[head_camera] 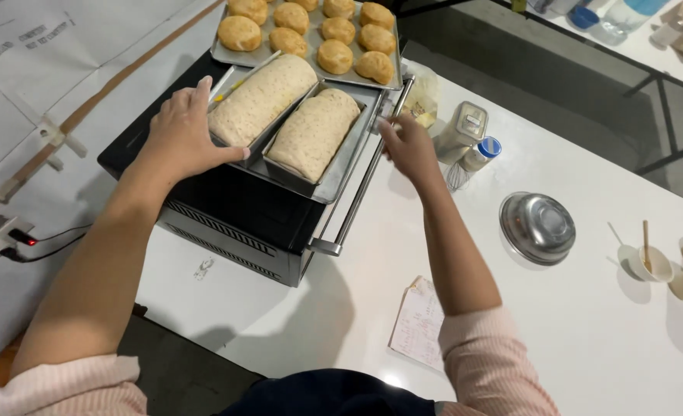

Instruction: Retrieving baking equipment, organizing dough, and mixing ingredients in a kitchen setting.

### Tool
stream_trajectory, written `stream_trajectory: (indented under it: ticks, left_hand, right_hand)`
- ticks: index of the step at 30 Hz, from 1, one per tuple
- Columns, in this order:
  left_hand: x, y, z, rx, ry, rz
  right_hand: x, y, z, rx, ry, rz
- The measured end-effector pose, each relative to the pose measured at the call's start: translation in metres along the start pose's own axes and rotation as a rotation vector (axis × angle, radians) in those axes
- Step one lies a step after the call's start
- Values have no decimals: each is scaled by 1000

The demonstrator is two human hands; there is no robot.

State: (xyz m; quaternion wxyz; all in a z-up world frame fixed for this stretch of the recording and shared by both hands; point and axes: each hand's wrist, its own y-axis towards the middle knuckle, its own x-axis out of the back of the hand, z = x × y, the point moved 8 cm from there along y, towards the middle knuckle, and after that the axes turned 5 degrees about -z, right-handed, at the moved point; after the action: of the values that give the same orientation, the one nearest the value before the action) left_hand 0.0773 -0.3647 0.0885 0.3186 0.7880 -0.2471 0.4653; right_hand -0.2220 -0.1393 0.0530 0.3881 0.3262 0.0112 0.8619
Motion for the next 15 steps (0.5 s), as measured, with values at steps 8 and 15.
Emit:
stream_trajectory:
  ticks: [8,15]
  left_hand:
    - [-33,32,1,18,49,123]
    - [-42,50,-12,51,108,89]
  right_hand:
    - [-65,32,-7,-442,260,367]
    - [-92,19,-14,-542,533,446]
